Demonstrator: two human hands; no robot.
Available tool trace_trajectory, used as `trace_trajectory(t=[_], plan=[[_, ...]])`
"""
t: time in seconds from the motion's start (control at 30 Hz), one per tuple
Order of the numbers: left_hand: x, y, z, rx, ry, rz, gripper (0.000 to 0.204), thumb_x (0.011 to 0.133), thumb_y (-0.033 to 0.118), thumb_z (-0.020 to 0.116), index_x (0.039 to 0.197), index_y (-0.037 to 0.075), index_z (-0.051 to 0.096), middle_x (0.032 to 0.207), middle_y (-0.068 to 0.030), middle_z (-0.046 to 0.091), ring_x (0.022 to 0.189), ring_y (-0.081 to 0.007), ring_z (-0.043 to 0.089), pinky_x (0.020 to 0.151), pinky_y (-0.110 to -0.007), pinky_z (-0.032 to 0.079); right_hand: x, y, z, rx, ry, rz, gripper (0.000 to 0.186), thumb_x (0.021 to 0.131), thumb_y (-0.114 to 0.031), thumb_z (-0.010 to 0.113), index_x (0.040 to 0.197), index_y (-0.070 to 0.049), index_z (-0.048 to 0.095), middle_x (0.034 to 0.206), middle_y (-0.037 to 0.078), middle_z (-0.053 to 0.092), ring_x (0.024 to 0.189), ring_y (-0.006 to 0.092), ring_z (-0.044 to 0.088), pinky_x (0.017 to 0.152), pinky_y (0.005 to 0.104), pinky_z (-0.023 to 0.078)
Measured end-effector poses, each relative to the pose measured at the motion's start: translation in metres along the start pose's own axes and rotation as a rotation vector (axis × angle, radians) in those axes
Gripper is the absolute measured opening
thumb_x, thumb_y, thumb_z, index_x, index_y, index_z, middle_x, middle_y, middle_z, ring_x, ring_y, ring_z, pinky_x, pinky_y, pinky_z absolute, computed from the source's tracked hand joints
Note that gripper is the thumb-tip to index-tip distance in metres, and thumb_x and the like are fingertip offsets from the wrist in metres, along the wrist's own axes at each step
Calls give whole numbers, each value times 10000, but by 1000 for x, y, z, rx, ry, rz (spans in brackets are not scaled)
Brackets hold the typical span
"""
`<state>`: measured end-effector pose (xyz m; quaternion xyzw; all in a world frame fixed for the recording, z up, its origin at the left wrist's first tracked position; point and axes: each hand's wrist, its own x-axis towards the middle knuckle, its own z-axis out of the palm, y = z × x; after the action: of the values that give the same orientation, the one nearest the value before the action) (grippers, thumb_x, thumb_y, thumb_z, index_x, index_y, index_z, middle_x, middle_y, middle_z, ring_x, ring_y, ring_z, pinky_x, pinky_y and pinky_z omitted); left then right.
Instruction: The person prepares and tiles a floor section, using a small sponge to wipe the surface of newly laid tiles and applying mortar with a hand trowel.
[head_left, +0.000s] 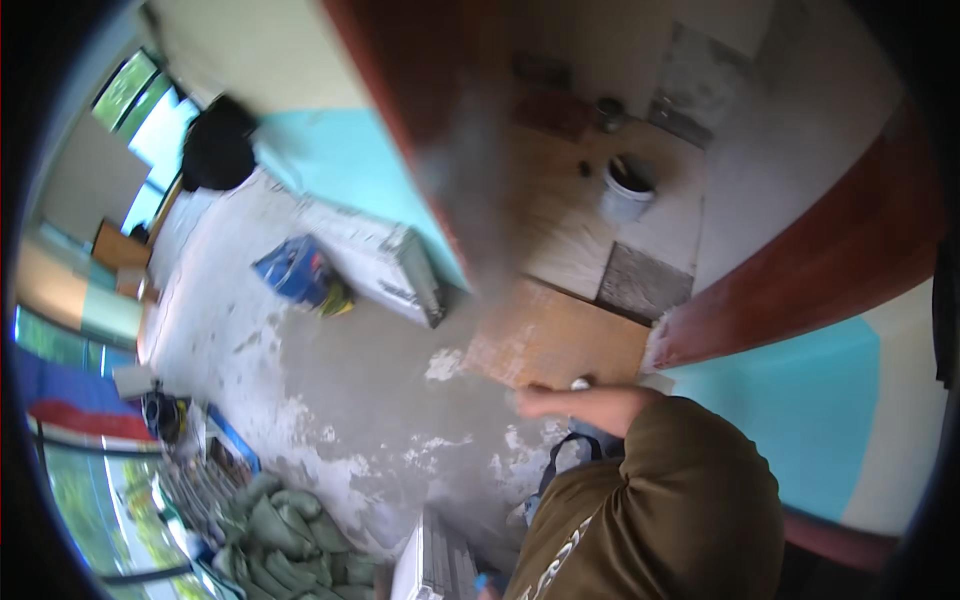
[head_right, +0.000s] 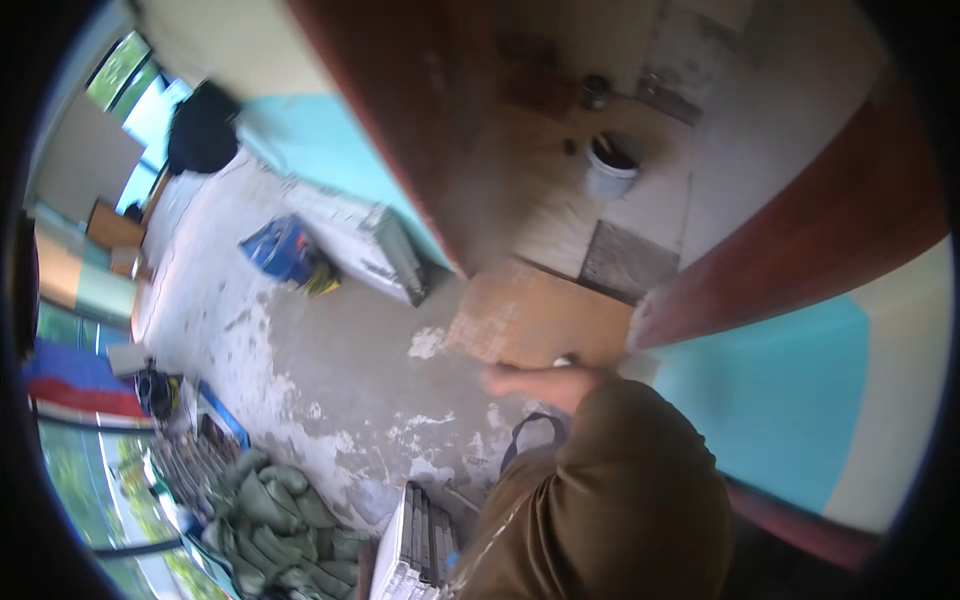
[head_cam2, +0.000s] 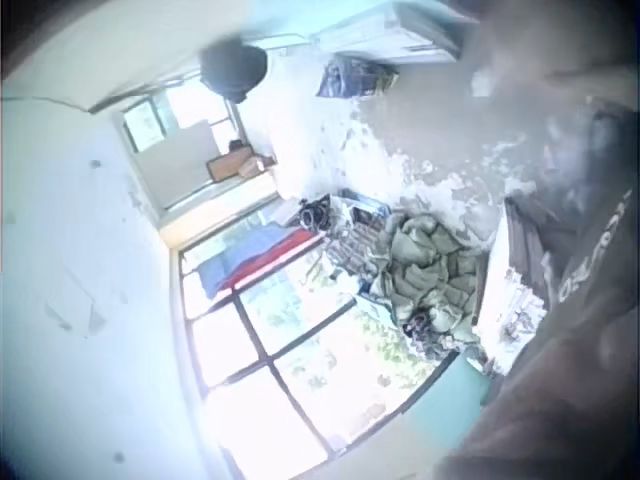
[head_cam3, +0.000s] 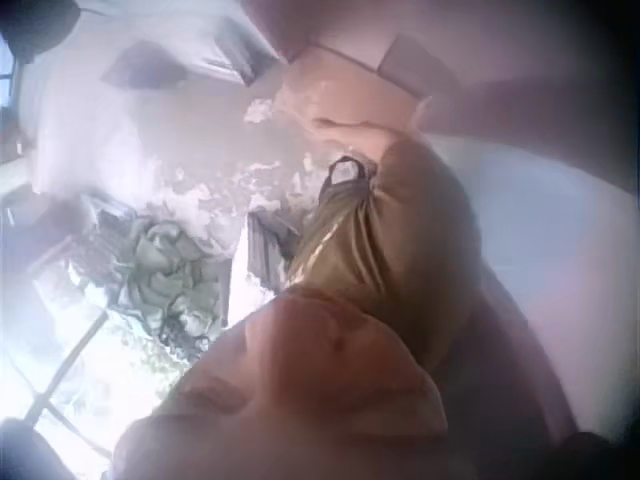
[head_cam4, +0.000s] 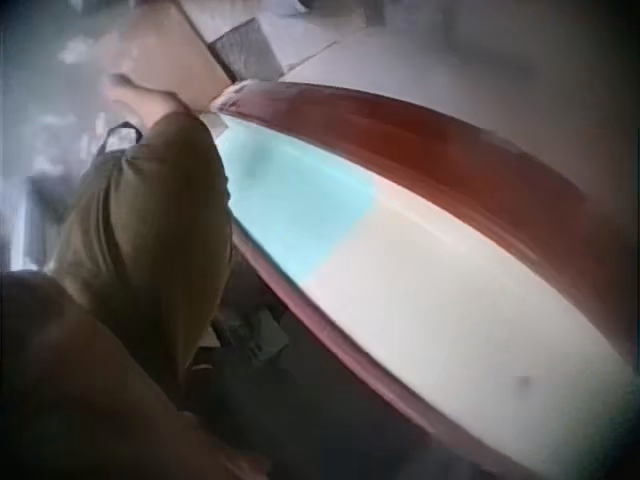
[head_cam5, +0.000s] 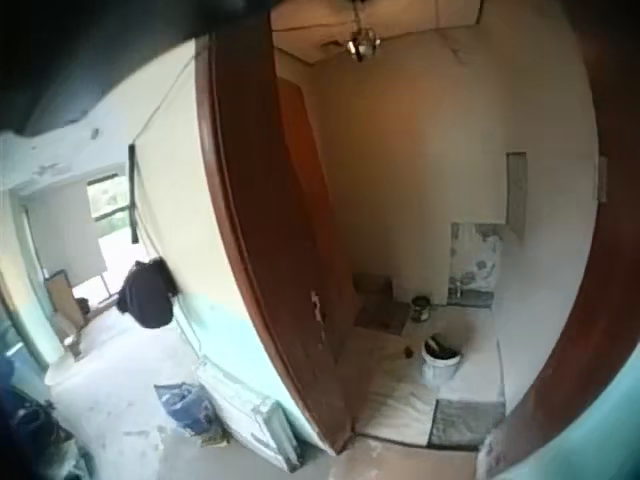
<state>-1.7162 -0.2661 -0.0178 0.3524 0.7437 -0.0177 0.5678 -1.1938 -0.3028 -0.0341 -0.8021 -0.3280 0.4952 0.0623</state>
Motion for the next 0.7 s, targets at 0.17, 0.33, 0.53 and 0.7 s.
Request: trace_trajectory(t=[0.17,0.33,0.53,0.7], plan=[[39,156,66,-170,-474,207,524,731,194,690,1198,12,535,1038,-98,613,875,-235,606,776,-355,495,-40,207,-108,422,613,294,416,800,-282,605,1167,-90,566,1122,185,609,1038,337,586,862,421,481],[28,305,203,255,-243,254,444,691,202,682,1043,-39,560,809,-139,618,670,-267,638,608,-384,550,-77,354,-145,463,847,525,330,826,-322,577,997,-40,582,958,208,637,899,378,616,760,453,491],[15,458,376,897,-374,698,166,785,160,596,906,57,642,865,-74,657,753,-194,634,638,-310,512,-84,425,-133,436,898,714,325,858,-292,520,972,3,592,937,245,625,898,396,606,801,466,481],[12,566,540,481,-597,425,228,761,110,684,973,49,627,841,-32,632,692,-122,594,576,-258,464,-55,409,-162,496,716,641,343,863,-309,505,997,-8,601,984,214,628,933,398,590,794,466,478]])
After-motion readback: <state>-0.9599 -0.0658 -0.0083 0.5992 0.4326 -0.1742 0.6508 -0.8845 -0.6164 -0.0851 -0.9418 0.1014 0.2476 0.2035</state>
